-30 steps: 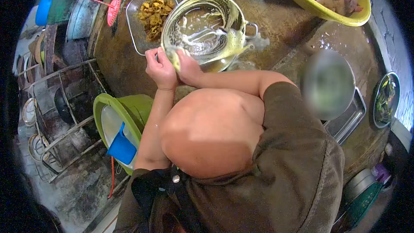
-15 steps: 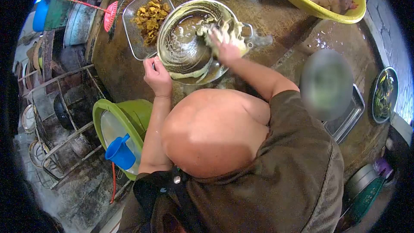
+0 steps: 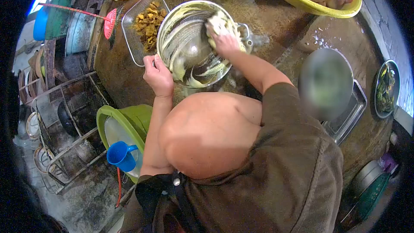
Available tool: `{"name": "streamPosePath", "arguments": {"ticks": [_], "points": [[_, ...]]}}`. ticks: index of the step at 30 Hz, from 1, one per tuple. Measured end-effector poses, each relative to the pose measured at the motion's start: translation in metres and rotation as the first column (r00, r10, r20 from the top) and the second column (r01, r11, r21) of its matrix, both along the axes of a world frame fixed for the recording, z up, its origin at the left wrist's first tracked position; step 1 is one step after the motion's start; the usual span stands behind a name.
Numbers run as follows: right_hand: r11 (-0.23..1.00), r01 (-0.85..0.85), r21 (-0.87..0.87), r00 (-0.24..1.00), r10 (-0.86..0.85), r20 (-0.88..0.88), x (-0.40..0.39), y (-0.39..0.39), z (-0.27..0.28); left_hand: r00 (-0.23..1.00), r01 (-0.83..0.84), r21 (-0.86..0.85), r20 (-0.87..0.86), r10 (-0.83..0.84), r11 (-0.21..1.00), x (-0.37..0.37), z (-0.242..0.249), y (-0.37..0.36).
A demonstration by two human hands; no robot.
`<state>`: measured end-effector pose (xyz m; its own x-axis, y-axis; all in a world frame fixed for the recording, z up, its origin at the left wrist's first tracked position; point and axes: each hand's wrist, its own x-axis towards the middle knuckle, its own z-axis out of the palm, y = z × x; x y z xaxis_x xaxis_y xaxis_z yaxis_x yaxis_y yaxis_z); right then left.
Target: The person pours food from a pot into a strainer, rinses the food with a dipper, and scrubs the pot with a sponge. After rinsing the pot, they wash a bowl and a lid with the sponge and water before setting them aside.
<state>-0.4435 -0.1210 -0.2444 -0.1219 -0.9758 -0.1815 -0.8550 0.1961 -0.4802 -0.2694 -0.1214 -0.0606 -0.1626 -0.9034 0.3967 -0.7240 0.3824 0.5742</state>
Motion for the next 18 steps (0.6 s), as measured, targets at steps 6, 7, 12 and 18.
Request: {"name": "streamPosePath", "arguments": {"ticks": [6,7,12,18], "points": [[0.948,0.034,-0.315,0.777,0.173,0.605,0.105,0.049,0.036,0.995,-0.101,0.091,-0.017,0.102,0.991,-0.009,0.003,-0.008],[0.826,0.123,-0.550,0.723,0.305,0.620,0.115,0.037,0.051,0.995,-0.099,0.088,-0.010,0.101,0.991,-0.009,0.004,-0.007],[0.816,0.264,-0.515,0.893,-0.006,0.449,0.073,-0.057,0.054,0.995,-0.088,0.136,0.063,0.080,0.987,-0.019,0.009,0.000],[0.951,0.296,0.086,0.934,-0.307,0.181,0.009,0.021,0.017,0.993,-0.098,0.101,0.075,0.090,0.990,-0.018,0.001,-0.004]]}}
